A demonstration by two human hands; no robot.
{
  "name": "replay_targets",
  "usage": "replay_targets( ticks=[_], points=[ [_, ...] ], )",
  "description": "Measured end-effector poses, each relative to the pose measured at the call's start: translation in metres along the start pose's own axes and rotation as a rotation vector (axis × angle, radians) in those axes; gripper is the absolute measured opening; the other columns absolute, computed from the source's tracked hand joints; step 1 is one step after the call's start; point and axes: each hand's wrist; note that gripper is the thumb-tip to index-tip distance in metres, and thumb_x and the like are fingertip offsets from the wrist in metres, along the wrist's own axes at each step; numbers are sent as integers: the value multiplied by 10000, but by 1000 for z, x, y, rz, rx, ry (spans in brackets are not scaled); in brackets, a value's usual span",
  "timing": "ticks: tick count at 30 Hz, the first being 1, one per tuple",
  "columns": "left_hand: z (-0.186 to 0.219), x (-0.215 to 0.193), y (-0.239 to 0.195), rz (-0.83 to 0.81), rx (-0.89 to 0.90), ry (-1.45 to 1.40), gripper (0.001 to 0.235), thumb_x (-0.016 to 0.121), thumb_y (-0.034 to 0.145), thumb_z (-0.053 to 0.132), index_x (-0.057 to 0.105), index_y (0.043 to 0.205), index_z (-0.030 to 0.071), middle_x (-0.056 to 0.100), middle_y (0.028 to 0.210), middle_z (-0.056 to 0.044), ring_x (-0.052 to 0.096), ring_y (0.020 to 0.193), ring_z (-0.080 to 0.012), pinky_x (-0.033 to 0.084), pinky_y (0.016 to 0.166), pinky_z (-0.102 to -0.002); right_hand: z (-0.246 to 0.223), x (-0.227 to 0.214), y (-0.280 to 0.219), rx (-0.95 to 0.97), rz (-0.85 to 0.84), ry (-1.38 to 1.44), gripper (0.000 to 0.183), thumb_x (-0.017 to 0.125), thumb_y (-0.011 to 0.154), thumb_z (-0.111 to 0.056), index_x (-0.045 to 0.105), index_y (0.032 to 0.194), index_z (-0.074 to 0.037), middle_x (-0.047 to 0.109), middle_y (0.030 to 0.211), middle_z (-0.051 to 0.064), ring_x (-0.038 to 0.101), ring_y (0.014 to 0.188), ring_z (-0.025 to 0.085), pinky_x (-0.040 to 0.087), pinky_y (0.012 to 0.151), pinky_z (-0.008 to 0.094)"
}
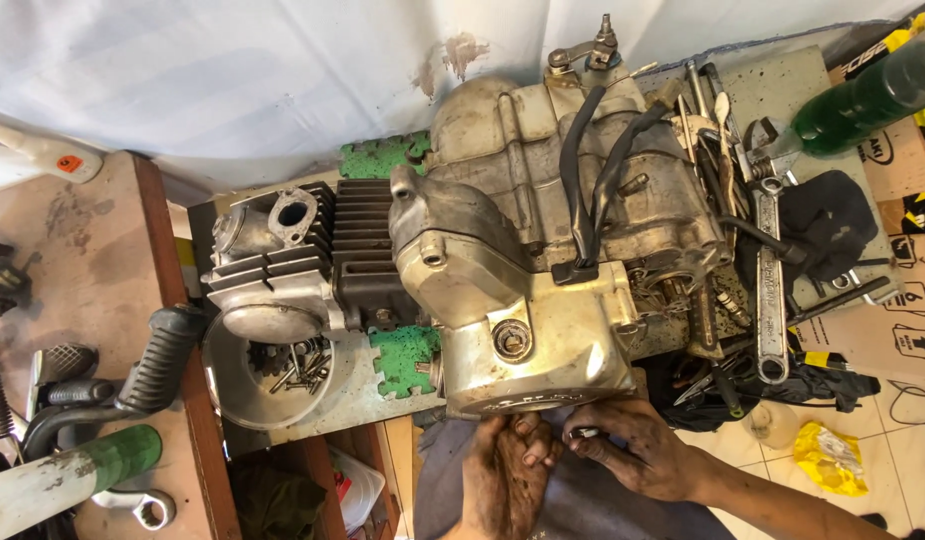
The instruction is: The person works on a motorcycle engine mounted on a workshop bench. They use a socket wrench to loosen bolts, pick loose screws from the bench, then pull a round metal cover off the engine by hand and lift away the stator coil assembly, holding the casing up to view its interior.
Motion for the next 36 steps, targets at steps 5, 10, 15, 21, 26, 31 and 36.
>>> replay_targets(
  ticks=[5,10,15,21,26,31,36],
  points=[
    [-2,-22,3,5,-23,74,282,291,1057,288,480,1042,78,411,793,-27,399,646,-162,411,688,-359,0,3,0,16,-33,15,149,671,968,-223,706,1007,-84,767,879,24,751,790,176,594,725,322],
    [3,0,-1,1,-25,120,269,317,1067,297,478,975,101,394,732,-13,392,591,-157,397,639,-348,4,4,-2,4,-27,-22,145,668,967,-225,710,1007,-92,772,881,17,753,803,175,587,738,328],
    [5,7,-3,115,-76,81,295,293,1030,296,467,974,65,422,752,-42,434,624,-177,438,696,-369,6,5,-2,-19,-3,-83,190,659,968,-263,716,1014,-88,787,941,28,754,842,196,584,756,350],
    [5,-34,2,-356,-16,31,347,293,1224,307,489,1066,67,433,804,-24,432,627,-159,430,681,-372,3,3,3,-63,7,-44,199,644,986,-263,704,1011,-75,778,982,50,756,862,208,592,767,348],
    [12,7,1,136,-97,104,374,268,1019,332,515,1005,52,458,734,-30,442,599,-161,427,652,-347,4,4,1,-52,2,-43,172,663,971,-235,712,998,-73,774,918,45,745,816,198,580,742,339],
    [-1,-38,5,-91,-25,62,244,336,1128,217,477,995,68,464,817,-22,446,660,-163,450,717,-375,8,4,0,-10,-12,-15,142,681,954,-211,716,986,-77,773,865,39,752,779,185,583,710,330],
    [14,21,1,69,-41,76,414,295,985,405,544,1020,77,468,770,-12,439,603,-141,417,660,-329,5,1,1,-17,7,-15,151,677,955,-215,714,997,-75,770,867,52,755,765,198,592,684,337]
  ],
)
Point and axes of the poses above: each hand's wrist, its own y-axis towards the middle knuckle, its own x-axis out of the palm, z = x × y
